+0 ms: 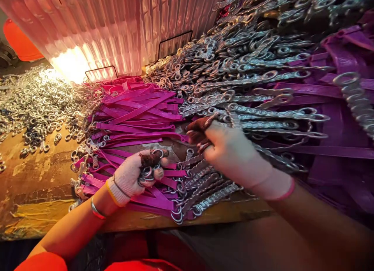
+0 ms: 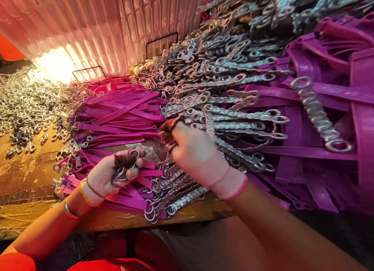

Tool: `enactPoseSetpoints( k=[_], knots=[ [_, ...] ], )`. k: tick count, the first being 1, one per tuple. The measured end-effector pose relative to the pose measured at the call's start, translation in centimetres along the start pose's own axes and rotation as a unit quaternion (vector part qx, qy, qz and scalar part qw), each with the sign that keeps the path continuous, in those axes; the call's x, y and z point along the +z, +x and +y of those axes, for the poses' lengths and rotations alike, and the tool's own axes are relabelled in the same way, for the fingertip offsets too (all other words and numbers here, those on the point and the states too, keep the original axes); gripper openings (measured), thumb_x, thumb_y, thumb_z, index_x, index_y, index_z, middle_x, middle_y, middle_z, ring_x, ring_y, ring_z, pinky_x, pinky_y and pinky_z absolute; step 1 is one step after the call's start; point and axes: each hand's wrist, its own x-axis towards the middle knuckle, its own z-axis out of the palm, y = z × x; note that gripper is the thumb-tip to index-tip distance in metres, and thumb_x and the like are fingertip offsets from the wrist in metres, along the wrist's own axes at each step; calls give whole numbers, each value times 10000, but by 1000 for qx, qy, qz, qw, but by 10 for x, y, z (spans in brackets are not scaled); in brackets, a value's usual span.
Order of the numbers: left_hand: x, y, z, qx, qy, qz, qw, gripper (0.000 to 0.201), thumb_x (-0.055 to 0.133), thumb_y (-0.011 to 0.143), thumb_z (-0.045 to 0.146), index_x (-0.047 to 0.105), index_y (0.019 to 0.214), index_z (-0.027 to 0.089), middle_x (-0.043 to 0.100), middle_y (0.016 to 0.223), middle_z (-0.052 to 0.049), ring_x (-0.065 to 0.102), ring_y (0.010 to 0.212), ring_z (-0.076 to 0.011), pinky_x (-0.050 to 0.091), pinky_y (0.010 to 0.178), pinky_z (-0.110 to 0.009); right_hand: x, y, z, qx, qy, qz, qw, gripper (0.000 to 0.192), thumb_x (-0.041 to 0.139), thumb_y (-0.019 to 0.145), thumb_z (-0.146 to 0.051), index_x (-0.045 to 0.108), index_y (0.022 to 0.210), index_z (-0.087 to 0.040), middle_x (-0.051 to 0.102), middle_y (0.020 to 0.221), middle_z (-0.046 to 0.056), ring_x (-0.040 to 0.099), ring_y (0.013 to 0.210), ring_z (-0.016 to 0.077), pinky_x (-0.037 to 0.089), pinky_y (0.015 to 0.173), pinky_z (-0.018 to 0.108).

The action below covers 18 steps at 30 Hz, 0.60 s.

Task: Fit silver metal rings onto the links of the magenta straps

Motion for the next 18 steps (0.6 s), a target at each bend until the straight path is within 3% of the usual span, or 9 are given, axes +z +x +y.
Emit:
enactPoseSetpoints(
  k=[4,10,12,15,18],
  knots=[
    [0,3,-6,37,107,34,993,147,626,850,246,623,911,112,595,722,-20,454,385,-34,222,273,-112,18,-12,-26,-55,102,-26,993,371,473,841,-143,584,1193,-181,713,1000,86,675,902,234,535,794,342],
    [-3,1,-4,15,75,29,997,195,624,850,294,624,956,130,584,623,-1,457,362,-53,276,296,-127,27,-22,-36,-118,19,-54,991,639,469,641,11,543,1260,-128,597,1220,167,636,992,264,533,866,399],
    [-5,0,-3,5,72,20,997,189,611,858,307,615,930,132,568,596,9,434,346,-53,266,289,-133,27,-23,-40,-123,-19,-46,991,619,466,661,19,547,1261,-109,589,1228,180,630,983,263,533,857,393],
    [-6,-1,-2,-14,70,11,997,181,615,848,313,586,858,135,530,553,24,403,330,-52,255,289,-140,27,-22,-49,-127,-76,-49,988,421,441,804,-27,612,1181,-102,613,1209,191,626,963,278,529,844,415],
    [-2,-2,-1,6,78,13,997,184,630,843,304,563,818,133,497,539,35,378,331,-43,264,301,-142,22,-21,-55,-99,-79,-59,990,363,432,856,-67,638,1152,-110,627,1190,188,628,956,287,518,849,423]
  ],
)
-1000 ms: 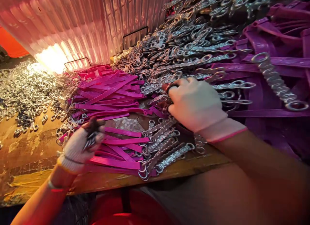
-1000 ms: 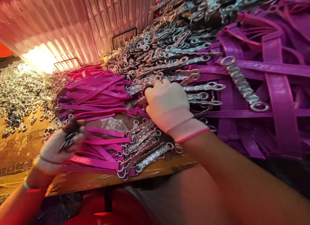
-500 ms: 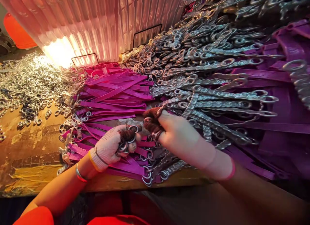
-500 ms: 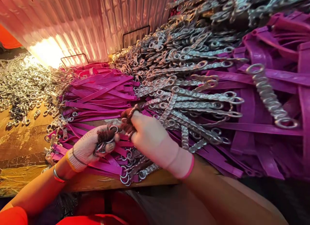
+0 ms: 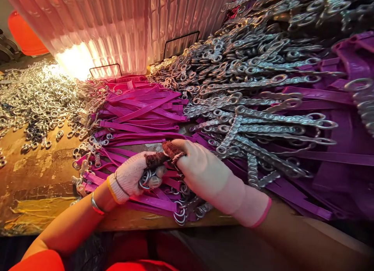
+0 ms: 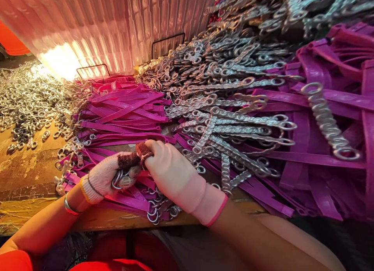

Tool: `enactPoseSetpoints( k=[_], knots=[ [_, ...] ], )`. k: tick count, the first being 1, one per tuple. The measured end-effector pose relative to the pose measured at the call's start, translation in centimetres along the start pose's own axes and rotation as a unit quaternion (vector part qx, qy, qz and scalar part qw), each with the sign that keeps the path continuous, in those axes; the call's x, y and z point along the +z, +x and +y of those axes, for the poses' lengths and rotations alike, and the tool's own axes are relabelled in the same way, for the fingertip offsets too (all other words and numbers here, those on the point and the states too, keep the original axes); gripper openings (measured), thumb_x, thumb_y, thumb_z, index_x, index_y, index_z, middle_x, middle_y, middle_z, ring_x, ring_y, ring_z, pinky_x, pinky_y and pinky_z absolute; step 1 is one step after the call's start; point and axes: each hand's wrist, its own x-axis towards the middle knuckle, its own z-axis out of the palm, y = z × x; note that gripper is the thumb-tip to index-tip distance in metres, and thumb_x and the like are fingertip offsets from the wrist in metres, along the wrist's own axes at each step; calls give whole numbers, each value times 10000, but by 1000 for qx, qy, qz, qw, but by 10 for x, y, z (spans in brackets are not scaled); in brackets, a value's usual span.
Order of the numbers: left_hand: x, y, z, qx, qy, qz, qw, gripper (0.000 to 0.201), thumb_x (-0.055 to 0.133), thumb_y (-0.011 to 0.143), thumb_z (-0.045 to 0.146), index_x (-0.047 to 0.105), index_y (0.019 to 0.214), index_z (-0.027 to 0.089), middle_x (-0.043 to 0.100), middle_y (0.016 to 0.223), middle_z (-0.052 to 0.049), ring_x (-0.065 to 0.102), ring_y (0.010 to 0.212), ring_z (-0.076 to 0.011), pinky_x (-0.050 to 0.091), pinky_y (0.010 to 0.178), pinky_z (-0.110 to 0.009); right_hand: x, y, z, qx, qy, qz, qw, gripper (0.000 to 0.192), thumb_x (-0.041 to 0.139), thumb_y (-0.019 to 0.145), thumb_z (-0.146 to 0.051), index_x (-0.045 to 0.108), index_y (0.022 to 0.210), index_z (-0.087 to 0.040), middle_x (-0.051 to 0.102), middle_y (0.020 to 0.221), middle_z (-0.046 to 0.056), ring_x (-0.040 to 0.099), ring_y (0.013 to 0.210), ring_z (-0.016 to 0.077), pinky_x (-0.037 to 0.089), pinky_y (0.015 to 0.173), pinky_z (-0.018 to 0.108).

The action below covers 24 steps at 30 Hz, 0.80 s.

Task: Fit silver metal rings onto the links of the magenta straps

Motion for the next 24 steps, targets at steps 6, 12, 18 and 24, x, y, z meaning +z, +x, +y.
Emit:
enactPoseSetpoints(
  k=[6,12,18,24],
  knots=[
    [8,4,-4,22,-15,-16,1000,193,660,827,312,569,859,145,447,543,64,317,323,-29,235,298,-144,-7,3,5,84,149,-37,985,442,524,790,-110,582,1228,-120,632,1188,173,617,1043,269,484,882,360],
    [14,4,-3,40,140,69,987,281,639,816,390,507,696,173,423,500,60,296,328,-47,193,318,-183,-16,4,0,142,78,-105,981,278,450,730,-25,643,872,-165,699,888,91,625,811,214,409,719,283],
    [13,-5,10,231,457,70,856,102,657,816,244,654,777,150,649,813,-37,565,752,-143,440,665,-216,-27,0,2,110,58,-185,975,159,490,681,-73,552,624,-208,634,658,12,508,591,149,256,550,283],
    [11,7,5,134,306,85,939,289,526,902,409,530,733,174,424,582,39,327,428,-70,248,404,-201,-14,-7,-5,117,83,-118,983,150,495,741,-102,617,750,-188,687,800,66,592,710,178,343,628,265]
  ],
)
